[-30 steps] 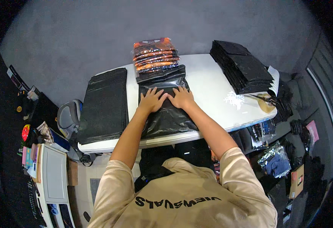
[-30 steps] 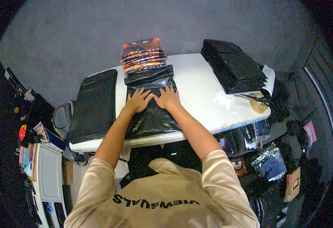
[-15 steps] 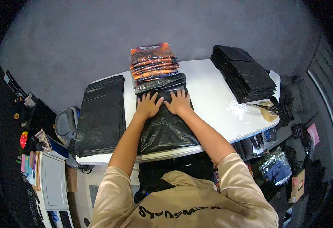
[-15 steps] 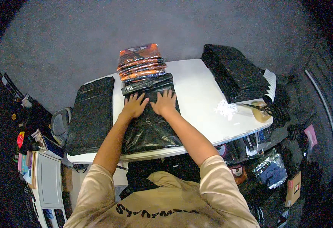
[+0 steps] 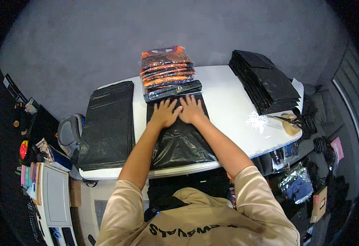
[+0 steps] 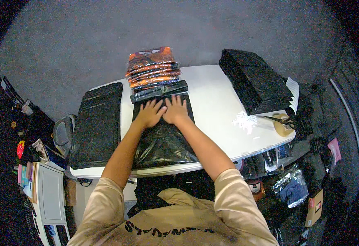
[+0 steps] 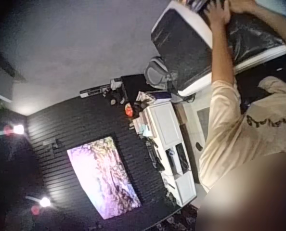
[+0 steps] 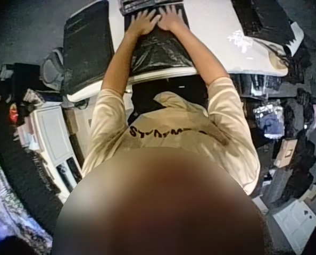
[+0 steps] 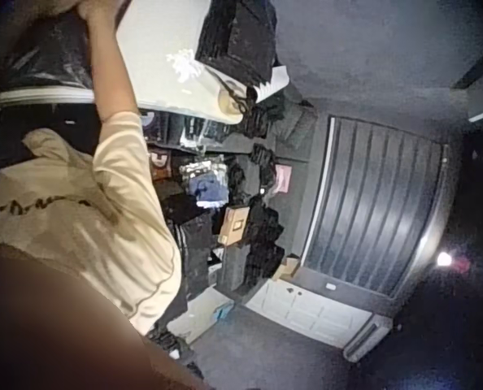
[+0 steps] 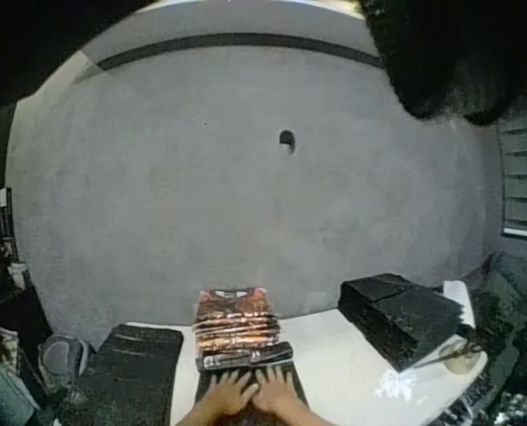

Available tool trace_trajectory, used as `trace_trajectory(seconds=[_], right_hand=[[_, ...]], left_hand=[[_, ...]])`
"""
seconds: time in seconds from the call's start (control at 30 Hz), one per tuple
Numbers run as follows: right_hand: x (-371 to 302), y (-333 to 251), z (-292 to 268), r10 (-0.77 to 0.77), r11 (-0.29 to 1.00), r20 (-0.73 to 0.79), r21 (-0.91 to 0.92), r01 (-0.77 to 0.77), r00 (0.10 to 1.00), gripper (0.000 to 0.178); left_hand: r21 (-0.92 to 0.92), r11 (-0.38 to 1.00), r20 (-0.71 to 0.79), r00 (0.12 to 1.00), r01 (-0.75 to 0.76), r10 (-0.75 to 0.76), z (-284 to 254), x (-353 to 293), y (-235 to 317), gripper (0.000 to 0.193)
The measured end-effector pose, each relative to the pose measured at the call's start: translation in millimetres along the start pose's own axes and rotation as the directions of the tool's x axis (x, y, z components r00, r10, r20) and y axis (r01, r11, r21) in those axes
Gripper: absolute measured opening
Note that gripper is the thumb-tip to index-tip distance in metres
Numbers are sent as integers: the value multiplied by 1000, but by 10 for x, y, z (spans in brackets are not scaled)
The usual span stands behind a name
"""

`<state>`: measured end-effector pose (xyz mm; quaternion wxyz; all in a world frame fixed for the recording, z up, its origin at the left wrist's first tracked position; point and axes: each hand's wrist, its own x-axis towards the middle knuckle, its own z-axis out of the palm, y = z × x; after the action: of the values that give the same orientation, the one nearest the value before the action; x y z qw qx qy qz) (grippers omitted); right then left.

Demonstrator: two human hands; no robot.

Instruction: The user is seen packaging some t-shirts into a black bag, sealing them with tape, and then adding a snowflake sticker to the package.

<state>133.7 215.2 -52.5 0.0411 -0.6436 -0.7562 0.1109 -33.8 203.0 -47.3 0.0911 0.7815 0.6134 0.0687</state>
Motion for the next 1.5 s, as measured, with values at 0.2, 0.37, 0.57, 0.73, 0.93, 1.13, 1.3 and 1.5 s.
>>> trace_trajectory(seconds=[0.2, 0.37, 0.57, 0.73, 0.93, 1.13, 1.3, 1.5], right_hand=[[-65, 102, -59, -26, 999, 65, -28, 28, 998, 87], [-189, 373, -194, -5, 998, 35, -58, 7, 999, 82], [-575, 139, -72, -209, 977, -154, 11, 213, 966, 73], [-1013, 216, -21, -206, 978, -77, 22, 209, 975, 78], [-1256, 578, -77, -38, 995, -90, 87, 45, 995, 78], [-1719, 1, -22, -296, 945, -230, 67, 319, 927, 73], [-2117, 244, 118, -305, 940, -302, 55, 336, 903, 69], [-2566, 478, 27, -305, 942, -320, 36, 334, 897, 65]], left_hand=[[-32, 997, -38, 997, -64, 62, 56, -35, -333, 74], [-30, 999, -7, 1000, -21, 20, -177, -214, -759, 64], [-7, 968, -78, 965, -252, 251, -171, -561, -121, 69], [-95, 960, -110, 961, -265, 255, -80, -923, -202, 64], [-88, 986, -151, 980, -142, 128, -198, -1201, -358, 66], [-26, 928, -132, 921, -373, 366, -84, -1655, 213, 69], [-7, 951, -163, 939, -308, 303, -143, -2103, 19, 68], [-38, 963, -171, 951, -266, 256, -284, -2634, -15, 68]])
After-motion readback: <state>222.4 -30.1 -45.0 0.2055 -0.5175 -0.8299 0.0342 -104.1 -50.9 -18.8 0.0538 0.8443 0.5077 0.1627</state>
